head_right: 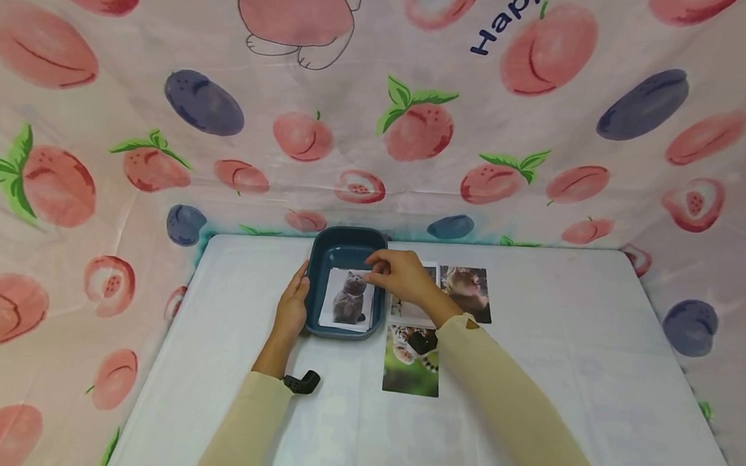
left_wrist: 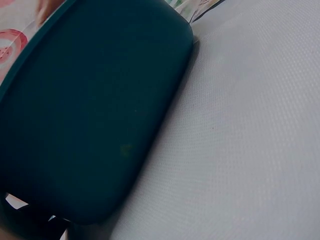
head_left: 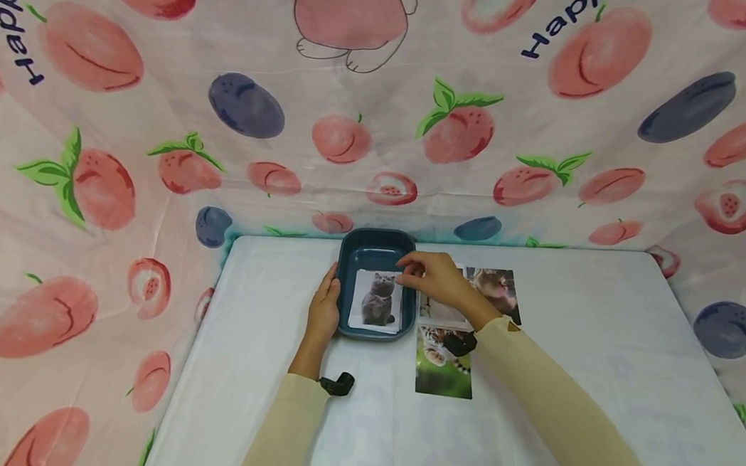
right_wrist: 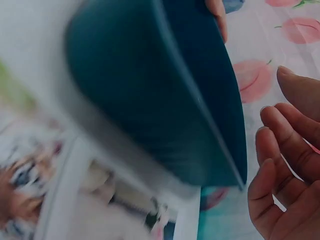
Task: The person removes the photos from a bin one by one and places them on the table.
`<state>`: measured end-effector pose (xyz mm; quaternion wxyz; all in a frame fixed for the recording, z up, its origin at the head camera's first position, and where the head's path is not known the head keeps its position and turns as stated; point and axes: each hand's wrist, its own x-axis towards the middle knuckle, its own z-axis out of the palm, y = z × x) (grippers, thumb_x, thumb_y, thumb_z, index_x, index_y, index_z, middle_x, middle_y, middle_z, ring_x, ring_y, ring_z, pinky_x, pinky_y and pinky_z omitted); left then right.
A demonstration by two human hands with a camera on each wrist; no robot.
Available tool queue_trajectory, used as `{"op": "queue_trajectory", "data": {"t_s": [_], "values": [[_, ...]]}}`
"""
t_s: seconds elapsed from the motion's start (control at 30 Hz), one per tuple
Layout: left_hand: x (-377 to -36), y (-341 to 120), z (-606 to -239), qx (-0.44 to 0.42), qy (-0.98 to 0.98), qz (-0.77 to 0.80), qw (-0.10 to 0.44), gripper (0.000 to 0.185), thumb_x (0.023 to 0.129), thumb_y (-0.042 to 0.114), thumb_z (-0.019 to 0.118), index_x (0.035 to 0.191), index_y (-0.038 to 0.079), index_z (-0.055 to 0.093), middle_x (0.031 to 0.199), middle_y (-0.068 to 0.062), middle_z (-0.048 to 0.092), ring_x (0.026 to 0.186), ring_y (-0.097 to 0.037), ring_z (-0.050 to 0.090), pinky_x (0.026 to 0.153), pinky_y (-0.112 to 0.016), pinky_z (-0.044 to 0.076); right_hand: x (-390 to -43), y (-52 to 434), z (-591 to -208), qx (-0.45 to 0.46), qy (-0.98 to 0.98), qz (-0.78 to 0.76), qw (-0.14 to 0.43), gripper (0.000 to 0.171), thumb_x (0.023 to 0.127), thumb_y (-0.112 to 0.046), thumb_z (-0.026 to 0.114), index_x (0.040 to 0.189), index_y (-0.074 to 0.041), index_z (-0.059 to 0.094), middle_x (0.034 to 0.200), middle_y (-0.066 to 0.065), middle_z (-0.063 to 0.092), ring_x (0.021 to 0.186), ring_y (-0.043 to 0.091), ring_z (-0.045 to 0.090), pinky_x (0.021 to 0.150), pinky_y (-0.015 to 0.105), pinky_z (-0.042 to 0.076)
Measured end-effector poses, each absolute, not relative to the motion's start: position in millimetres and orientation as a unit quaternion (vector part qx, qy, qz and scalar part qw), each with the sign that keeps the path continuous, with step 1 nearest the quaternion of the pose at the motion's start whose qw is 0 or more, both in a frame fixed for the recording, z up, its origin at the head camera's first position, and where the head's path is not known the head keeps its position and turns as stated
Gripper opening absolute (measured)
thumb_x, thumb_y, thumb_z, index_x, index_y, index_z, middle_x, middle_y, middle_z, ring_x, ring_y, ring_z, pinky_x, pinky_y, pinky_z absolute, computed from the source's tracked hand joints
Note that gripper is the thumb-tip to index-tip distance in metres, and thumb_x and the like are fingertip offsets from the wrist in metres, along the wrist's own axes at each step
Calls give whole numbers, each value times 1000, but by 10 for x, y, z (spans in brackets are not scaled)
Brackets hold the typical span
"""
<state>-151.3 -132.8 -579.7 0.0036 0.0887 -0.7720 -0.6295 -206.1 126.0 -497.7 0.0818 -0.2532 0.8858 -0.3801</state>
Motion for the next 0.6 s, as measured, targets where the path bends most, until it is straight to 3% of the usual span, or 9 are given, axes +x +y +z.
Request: {"op": "queue_trajectory", "data": {"t_s": [0.6], "values": [[-1516, -1328, -5789, 93, -760, -643, -10, 51, 112, 40, 34, 161, 26, 35, 167, 3, 32, 157, -24, 23, 128, -52, 19, -2489, 611, -5015, -262, 894, -329, 156, 42, 91, -33, 78, 123, -7, 72, 107, 5, 76, 93, 19, 69, 81, 35, 58]]}}
